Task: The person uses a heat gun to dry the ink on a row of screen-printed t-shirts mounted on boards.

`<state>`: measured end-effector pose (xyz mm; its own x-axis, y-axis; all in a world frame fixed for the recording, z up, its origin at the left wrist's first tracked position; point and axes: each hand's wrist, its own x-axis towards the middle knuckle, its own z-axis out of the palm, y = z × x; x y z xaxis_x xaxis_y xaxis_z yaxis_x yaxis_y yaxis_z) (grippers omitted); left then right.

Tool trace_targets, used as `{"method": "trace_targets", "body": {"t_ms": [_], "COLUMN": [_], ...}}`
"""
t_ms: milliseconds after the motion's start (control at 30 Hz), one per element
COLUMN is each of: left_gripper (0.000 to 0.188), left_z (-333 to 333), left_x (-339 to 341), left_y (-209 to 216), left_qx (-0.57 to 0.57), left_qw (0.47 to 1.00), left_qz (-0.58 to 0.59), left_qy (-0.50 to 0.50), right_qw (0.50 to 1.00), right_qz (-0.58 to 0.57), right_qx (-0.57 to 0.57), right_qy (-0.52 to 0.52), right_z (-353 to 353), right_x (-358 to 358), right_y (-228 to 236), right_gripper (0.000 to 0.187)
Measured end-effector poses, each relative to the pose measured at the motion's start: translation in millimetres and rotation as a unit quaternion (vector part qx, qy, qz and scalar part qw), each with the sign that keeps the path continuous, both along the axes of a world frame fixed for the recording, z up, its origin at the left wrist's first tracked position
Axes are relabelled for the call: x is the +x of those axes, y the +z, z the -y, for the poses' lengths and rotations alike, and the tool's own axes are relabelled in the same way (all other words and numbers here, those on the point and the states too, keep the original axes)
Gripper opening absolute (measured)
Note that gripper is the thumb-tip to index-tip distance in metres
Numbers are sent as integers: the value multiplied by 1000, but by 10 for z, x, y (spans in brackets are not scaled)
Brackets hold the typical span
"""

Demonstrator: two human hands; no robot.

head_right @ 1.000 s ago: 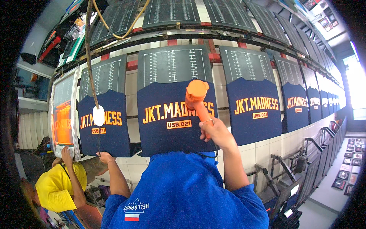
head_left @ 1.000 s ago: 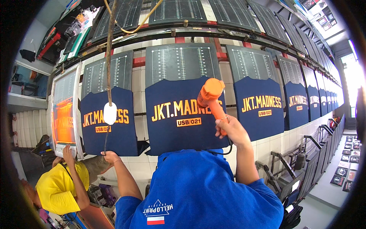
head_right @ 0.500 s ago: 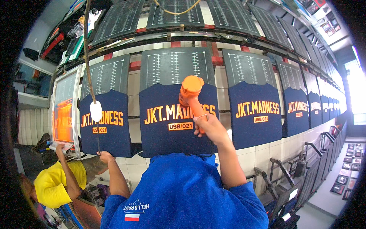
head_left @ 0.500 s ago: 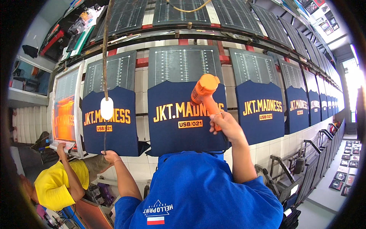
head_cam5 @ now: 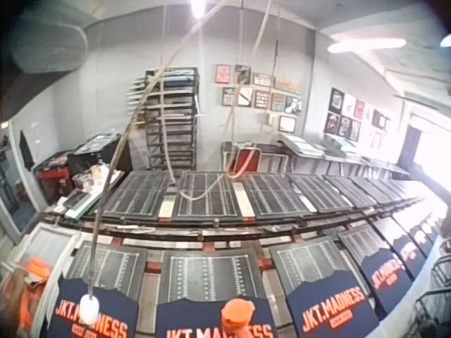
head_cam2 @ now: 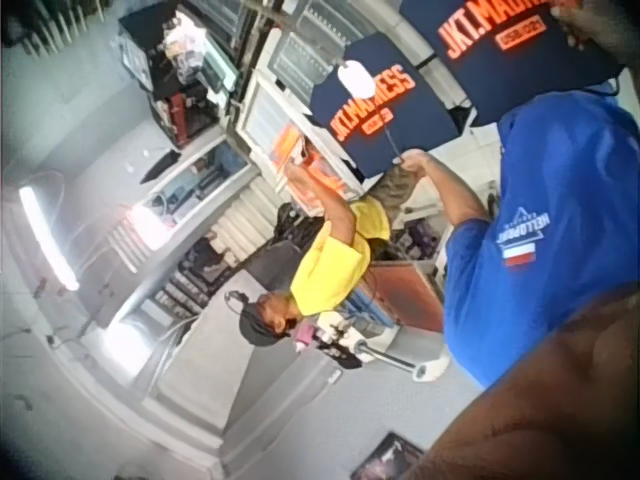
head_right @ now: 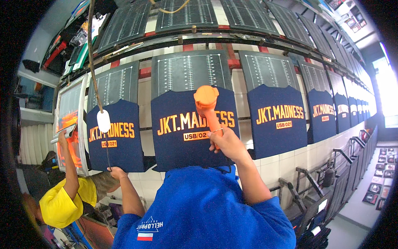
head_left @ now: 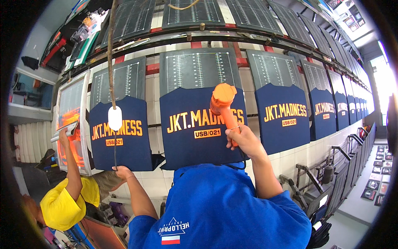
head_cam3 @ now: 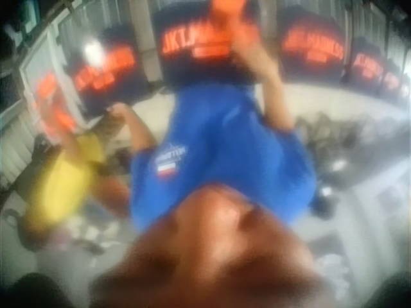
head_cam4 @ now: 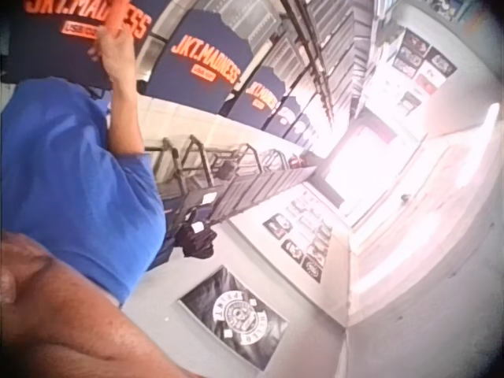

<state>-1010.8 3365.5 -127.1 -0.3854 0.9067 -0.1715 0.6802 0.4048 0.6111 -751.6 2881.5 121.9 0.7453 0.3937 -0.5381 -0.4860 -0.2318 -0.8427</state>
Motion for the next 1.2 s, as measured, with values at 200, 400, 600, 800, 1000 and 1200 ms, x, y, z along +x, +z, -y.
{"method": "trace_targets", "body": {"t_ms": [200,400,600,800,1000,1200], "left_gripper": [75,67,59,57,64,68], "left_z": [-48,9,-102,-359,-251,-406], "left_x": [-77,-78,-126,-279,-52,-150], "left_y": [-128,-38,83,57,316,18], "left_qx": [0,11,55,33,50,77], "left_qw": [999,998,984,979,991,992], "left_qz": [31,50,167,199,123,96], "left_qy": [-6,-21,21,-9,-4,3], "right_qw": [999,995,995,995,997,998], "right_qz": [-37,-73,-72,-79,-60,-13], "right_qx": [5,-6,8,4,-9,-7], "right_qy": [-16,-66,-69,-55,-54,-59], "right_z": [53,-40,-188,-329,-446,-576], "right_x": [-184,-348,-416,-410,-380,-278], "right_y": [45,143,140,151,105,-34], "right_gripper": [23,23,24,27,26,27]}}
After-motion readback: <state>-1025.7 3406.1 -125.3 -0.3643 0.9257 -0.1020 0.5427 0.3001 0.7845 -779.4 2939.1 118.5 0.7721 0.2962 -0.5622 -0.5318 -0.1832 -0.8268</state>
